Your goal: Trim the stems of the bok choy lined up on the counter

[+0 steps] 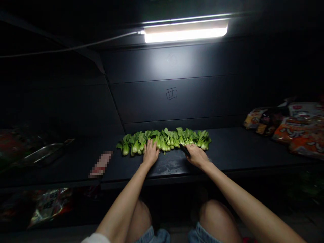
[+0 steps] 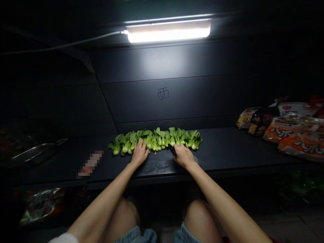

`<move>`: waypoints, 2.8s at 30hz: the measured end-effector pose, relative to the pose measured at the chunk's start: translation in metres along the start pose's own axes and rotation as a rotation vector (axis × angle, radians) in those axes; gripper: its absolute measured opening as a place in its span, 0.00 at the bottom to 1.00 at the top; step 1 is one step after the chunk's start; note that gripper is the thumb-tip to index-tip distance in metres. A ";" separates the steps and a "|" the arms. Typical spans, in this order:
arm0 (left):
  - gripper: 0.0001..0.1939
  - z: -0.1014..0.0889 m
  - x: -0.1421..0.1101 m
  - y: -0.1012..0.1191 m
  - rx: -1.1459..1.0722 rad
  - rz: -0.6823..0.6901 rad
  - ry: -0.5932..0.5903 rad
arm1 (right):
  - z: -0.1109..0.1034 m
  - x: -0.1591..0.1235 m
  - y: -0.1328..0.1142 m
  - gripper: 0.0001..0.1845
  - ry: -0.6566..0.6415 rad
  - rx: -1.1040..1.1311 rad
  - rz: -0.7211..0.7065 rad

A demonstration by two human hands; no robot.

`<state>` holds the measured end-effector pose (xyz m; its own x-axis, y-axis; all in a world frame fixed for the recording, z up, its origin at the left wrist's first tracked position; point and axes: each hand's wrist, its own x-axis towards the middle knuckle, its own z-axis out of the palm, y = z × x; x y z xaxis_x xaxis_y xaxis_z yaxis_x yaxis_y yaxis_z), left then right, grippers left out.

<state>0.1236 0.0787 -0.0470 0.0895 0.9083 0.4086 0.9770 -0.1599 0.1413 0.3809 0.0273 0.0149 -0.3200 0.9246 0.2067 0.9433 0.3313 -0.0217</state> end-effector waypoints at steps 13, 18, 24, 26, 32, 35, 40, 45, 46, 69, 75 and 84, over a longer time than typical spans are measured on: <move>0.25 0.010 -0.002 -0.022 -0.066 -0.022 0.057 | 0.003 0.010 -0.028 0.13 -0.026 0.004 -0.049; 0.24 0.009 -0.003 -0.026 -0.085 0.008 0.047 | 0.008 0.015 -0.037 0.14 -0.020 0.020 -0.084; 0.24 0.003 -0.006 -0.033 -0.078 -0.008 0.021 | 0.009 0.019 -0.048 0.13 -0.030 0.000 -0.108; 0.25 0.001 -0.007 -0.036 -0.082 -0.018 0.007 | 0.009 0.021 -0.052 0.13 -0.038 0.006 -0.113; 0.28 -0.001 -0.010 -0.042 -0.117 -0.041 -0.035 | 0.008 0.027 -0.065 0.12 -0.034 0.017 -0.111; 0.29 -0.001 -0.011 -0.043 -0.128 -0.038 -0.045 | 0.008 0.031 -0.070 0.11 -0.034 0.021 -0.094; 0.30 -0.001 -0.014 -0.046 -0.154 -0.008 -0.091 | 0.008 0.034 -0.076 0.10 -0.047 0.012 -0.071; 0.30 -0.001 -0.015 -0.050 -0.165 0.027 -0.080 | 0.009 0.036 -0.079 0.11 -0.045 0.024 -0.045; 0.30 0.000 -0.014 -0.051 -0.164 0.033 -0.077 | 0.009 0.036 -0.080 0.11 -0.040 0.027 -0.043; 0.26 -0.002 -0.019 -0.073 -0.020 -0.081 0.020 | 0.009 0.041 -0.099 0.11 -0.064 0.037 -0.092; 0.27 -0.005 -0.019 -0.082 -0.066 -0.020 -0.024 | 0.010 0.044 -0.108 0.12 -0.043 0.049 -0.124; 0.27 -0.011 -0.018 -0.093 -0.109 0.045 -0.088 | 0.011 0.049 -0.119 0.11 -0.017 0.018 -0.151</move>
<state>0.0295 0.0732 -0.0577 0.1546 0.9289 0.3365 0.9452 -0.2382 0.2233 0.2520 0.0353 0.0164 -0.4596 0.8671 0.1920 0.8827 0.4699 -0.0090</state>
